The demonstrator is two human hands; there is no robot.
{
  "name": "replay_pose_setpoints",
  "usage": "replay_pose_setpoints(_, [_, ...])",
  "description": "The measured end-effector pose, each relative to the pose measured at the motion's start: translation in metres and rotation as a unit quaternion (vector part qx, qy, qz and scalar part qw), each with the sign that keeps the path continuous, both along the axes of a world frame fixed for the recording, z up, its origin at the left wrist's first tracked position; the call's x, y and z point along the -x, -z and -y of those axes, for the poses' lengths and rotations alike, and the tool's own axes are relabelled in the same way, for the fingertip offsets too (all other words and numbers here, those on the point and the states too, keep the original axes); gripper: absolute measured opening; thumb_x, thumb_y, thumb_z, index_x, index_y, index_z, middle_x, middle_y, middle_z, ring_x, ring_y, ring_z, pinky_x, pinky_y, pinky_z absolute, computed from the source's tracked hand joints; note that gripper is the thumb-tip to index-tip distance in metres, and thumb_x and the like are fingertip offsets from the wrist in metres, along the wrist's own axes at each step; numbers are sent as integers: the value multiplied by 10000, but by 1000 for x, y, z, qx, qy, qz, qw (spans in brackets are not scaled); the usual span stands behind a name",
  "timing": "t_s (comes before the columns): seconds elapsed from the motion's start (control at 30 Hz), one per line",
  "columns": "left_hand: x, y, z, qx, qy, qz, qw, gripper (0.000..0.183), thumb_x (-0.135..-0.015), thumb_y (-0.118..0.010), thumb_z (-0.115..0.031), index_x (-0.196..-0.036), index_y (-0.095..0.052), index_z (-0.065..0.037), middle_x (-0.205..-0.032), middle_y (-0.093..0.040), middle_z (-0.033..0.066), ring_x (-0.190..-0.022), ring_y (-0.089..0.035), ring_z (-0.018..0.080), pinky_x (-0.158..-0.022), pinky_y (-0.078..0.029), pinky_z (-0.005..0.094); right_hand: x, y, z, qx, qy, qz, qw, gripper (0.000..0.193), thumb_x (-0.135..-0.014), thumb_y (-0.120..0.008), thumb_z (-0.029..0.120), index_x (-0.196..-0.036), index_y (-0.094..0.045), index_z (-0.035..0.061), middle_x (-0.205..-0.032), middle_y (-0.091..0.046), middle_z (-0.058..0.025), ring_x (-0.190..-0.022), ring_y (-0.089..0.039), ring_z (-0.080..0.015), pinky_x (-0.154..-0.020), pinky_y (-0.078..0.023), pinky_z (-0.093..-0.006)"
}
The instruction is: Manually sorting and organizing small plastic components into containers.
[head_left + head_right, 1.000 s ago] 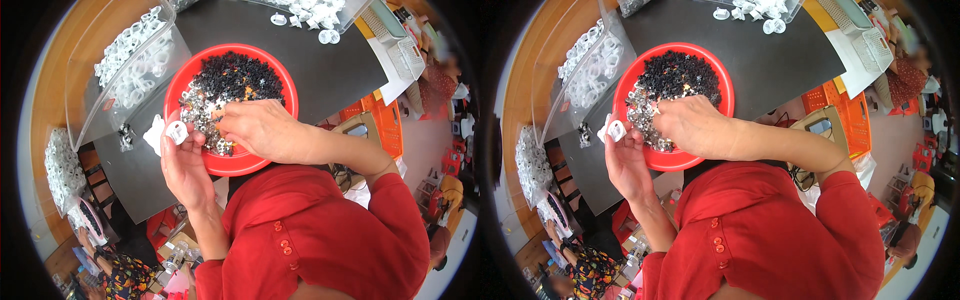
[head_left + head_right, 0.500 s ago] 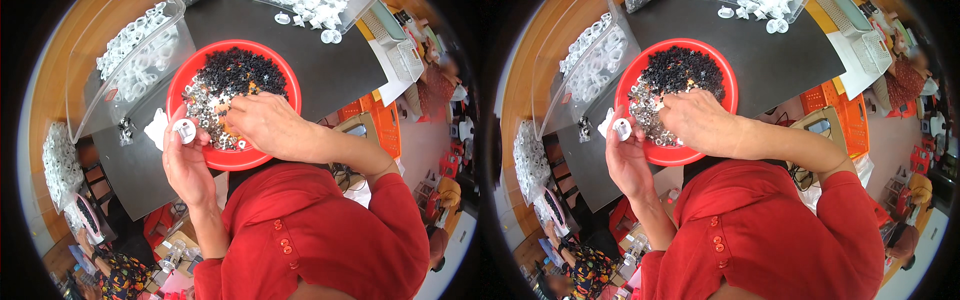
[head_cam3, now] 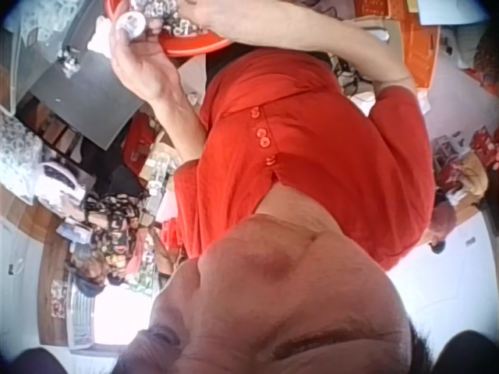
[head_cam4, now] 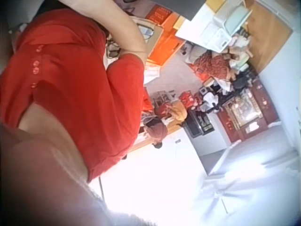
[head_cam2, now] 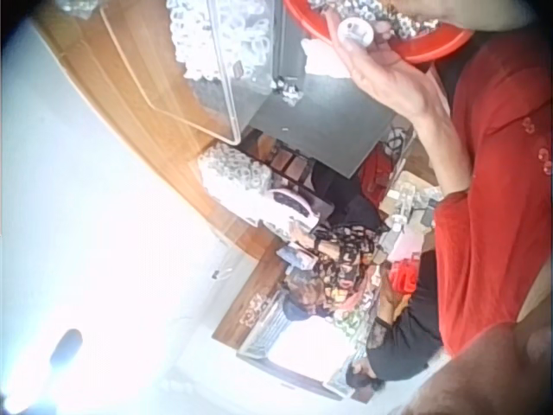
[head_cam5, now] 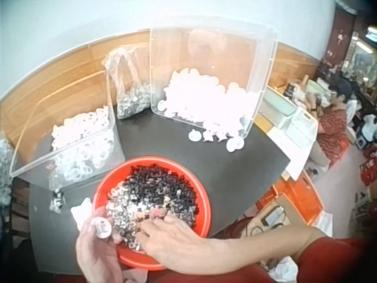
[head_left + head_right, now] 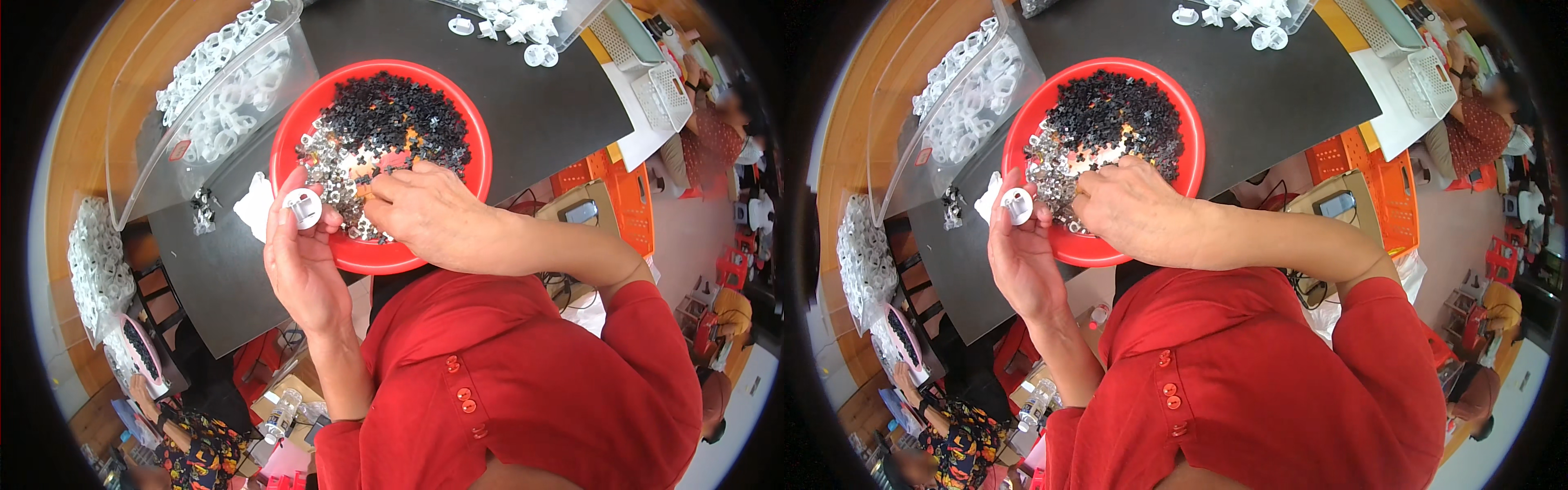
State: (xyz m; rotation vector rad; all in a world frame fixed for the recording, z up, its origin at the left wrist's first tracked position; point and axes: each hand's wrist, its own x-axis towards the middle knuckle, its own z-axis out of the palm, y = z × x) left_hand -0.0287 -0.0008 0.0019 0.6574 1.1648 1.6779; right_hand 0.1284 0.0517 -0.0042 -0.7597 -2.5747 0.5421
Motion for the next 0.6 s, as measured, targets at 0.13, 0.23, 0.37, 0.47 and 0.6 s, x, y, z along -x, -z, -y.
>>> replay_pose_setpoints(0.13, [0, -1, 1, 5, -1, 4, 1000, 410, -977, -421, -204, -1263, -504, 79, -1047, -609, 136, -794, -552, 146, -761, -447, 293, 0, 5, 0, -10, 28, 29, 999, 76, -815, -563, 89, -877, -563, 45, -857, -535, -89, -796, -588, -253, -698, -440, -375])
replay_pose_setpoints(0.23, [3, 2, 1, -4, 9, 0, 1000, 410, -974, -423, -203, -1262, -505, 77, -1033, -611, 134, -780, -557, 145, -756, -448, 288, -5, -4, -3, 10, 30, 33, 999, 67, -835, -549, 90, -887, -561, 50, -867, -537, -88, -808, -585, -252, -709, -431, -377])
replay_pose_setpoints(0.37, [0, 1, 0, 0, 2, 2, 1000, 404, -972, -420, -194, -1255, -509, 81, -1026, -610, 133, -773, -555, 143, -750, -448, 282, -5, -5, 1, 41, 12, 39, 998, 58, -845, -526, 80, -887, -558, 55, -877, -539, -87, -807, -578, -255, -711, -424, -374])
replay_pose_setpoints(0.47, [-2, 0, 0, 4, -6, -3, 1000, 399, -972, -421, -190, -1247, -513, 84, -1016, -609, 132, -770, -554, 143, -747, -449, 283, -2, -1, 3, 17, -2, 0, 1000, 47, -851, -544, 88, -881, -561, 55, -874, -541, -85, -802, -576, -260, -708, -424, -382])
replay_pose_setpoints(0.6, [-3, 0, 0, -1, -5, 9, 1000, 347, -972, -457, -179, -1190, -543, 77, -986, -608, 118, -759, -551, 144, -737, -448, 281, -1, 5, 0, 32, 0, -20, 999, 38, -857, -564, 92, -871, -562, 57, -867, -536, -81, -793, -569, -257, -700, -425, -382])
